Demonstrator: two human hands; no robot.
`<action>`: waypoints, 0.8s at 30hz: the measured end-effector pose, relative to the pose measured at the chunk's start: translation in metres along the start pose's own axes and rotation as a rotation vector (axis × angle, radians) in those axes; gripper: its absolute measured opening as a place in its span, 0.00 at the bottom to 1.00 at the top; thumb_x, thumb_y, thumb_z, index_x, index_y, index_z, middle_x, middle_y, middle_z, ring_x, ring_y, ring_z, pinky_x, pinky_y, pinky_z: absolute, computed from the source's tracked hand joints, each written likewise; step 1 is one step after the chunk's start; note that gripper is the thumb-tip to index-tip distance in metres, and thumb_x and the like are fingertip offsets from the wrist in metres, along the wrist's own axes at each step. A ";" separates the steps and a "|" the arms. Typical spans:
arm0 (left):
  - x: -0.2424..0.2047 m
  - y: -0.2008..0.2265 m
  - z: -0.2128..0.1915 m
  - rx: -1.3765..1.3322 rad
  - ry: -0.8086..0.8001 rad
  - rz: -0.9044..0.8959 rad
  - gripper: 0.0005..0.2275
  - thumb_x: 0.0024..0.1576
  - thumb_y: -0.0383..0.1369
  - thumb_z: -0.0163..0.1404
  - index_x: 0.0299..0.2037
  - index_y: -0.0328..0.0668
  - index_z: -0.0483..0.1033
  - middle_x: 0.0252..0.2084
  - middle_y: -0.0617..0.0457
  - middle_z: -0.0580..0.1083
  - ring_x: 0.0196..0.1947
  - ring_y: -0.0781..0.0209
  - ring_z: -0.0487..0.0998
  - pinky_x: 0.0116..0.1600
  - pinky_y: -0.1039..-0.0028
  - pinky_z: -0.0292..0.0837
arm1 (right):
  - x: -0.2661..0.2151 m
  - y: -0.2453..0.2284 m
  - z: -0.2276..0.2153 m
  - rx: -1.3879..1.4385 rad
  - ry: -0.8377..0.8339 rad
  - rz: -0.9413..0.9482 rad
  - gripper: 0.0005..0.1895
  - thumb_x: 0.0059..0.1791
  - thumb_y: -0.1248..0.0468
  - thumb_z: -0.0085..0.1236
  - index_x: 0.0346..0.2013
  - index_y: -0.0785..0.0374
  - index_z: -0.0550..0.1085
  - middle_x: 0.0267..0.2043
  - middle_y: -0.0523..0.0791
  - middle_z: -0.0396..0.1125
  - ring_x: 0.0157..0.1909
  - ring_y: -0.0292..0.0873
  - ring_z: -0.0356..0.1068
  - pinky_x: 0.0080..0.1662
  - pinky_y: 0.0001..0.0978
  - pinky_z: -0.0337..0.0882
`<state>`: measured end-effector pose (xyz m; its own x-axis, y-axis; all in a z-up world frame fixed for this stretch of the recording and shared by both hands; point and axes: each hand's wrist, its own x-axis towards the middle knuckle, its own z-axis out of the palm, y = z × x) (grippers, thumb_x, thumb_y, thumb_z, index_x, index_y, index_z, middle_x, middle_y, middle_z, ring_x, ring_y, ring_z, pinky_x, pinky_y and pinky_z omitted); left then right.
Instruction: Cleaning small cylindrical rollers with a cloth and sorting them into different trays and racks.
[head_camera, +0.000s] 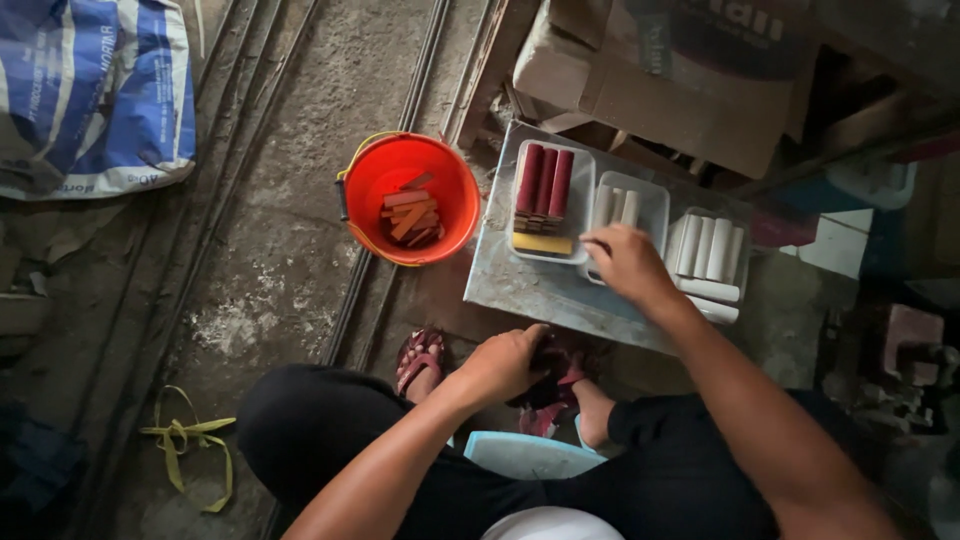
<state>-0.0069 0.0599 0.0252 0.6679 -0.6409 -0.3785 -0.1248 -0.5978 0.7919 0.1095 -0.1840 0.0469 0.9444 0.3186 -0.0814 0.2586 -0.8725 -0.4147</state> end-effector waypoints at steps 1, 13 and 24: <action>0.000 -0.001 0.001 -0.002 0.001 -0.001 0.27 0.57 0.37 0.54 0.66 0.37 0.63 0.47 0.31 0.76 0.46 0.32 0.80 0.46 0.49 0.79 | -0.014 -0.021 -0.013 0.000 -0.002 -0.001 0.07 0.53 0.62 0.61 0.44 0.57 0.82 0.38 0.52 0.75 0.44 0.58 0.75 0.51 0.47 0.74; -0.017 0.046 -0.021 -0.765 0.039 -0.093 0.27 0.60 0.43 0.49 0.65 0.31 0.64 0.59 0.22 0.70 0.64 0.26 0.67 0.65 0.42 0.66 | -0.147 -0.071 0.033 0.397 -0.389 0.094 0.60 0.38 0.51 0.79 0.78 0.39 0.52 0.72 0.58 0.54 0.69 0.64 0.60 0.67 0.54 0.64; 0.035 -0.119 -0.108 0.323 0.350 -0.248 0.13 0.56 0.40 0.48 0.38 0.35 0.74 0.39 0.38 0.79 0.39 0.33 0.80 0.41 0.47 0.74 | -0.152 -0.046 0.052 0.357 -0.324 -0.229 0.37 0.25 0.75 0.48 0.47 0.54 0.81 0.63 0.47 0.69 0.57 0.52 0.70 0.60 0.44 0.67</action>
<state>0.1104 0.1611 -0.0307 0.9037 -0.2954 -0.3099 -0.1143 -0.8641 0.4902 -0.0564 -0.1731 0.0310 0.7462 0.6334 -0.2049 0.3119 -0.6046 -0.7329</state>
